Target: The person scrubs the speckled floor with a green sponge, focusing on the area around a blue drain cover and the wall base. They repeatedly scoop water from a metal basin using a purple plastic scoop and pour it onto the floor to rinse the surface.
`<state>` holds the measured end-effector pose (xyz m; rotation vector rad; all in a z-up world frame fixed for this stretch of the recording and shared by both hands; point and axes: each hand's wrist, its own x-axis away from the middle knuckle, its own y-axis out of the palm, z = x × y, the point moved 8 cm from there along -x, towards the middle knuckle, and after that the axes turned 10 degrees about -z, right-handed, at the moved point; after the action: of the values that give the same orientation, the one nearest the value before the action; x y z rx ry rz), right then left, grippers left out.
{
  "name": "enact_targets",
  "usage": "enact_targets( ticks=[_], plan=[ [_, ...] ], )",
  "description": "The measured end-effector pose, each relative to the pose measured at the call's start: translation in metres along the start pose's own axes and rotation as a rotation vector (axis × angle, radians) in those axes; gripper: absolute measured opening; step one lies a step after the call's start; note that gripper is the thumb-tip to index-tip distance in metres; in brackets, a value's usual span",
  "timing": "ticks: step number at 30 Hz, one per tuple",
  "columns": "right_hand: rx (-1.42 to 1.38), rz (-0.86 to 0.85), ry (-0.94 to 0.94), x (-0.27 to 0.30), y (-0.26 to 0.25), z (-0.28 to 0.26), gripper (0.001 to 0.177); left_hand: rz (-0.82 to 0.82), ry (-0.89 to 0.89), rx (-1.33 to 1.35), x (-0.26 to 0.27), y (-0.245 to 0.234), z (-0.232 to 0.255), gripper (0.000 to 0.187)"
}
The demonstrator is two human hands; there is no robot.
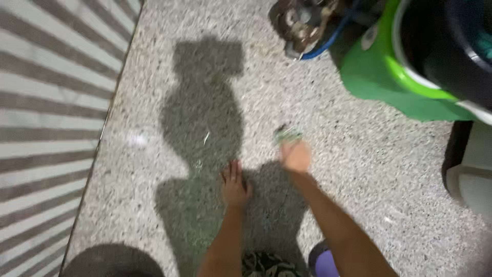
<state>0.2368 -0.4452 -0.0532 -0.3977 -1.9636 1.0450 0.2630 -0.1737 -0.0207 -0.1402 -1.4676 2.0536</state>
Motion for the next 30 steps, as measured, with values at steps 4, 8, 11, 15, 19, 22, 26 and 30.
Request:
enact_targets(
  ticks=[4,8,11,15,19,22,26,30],
  plan=[
    [0.135,-0.210,-0.582,0.053,0.022,-0.035,0.047,-0.037,-0.044,-0.088,-0.002,0.002,-0.002,0.080],
    [0.370,0.235,-0.348,0.010,-0.033,-0.038,0.054,-0.017,-0.045,-0.092,-0.001,0.009,-0.002,0.080],
    [0.185,-0.144,-0.299,0.036,0.015,-0.044,0.064,0.008,-0.033,-0.077,-0.002,0.013,-0.005,0.078],
    [0.165,0.112,-0.604,0.108,-0.003,-0.027,0.083,0.097,0.057,-0.006,0.002,0.004,-0.006,0.077],
    [0.197,-0.045,-0.026,0.168,-0.035,0.146,0.070,0.001,0.016,0.051,-0.002,0.007,-0.005,0.075],
    [0.370,0.075,0.137,0.263,-0.081,0.266,0.106,-0.104,-0.056,-0.016,0.003,0.020,0.000,0.074],
    [-0.271,-0.563,0.546,0.353,-0.030,0.354,0.091,-0.277,-0.091,0.025,0.023,0.039,0.011,0.084],
    [-0.883,-0.347,0.664,0.398,0.001,0.357,0.076,-0.286,-0.055,0.040,0.041,0.054,0.025,0.082]
  ],
)
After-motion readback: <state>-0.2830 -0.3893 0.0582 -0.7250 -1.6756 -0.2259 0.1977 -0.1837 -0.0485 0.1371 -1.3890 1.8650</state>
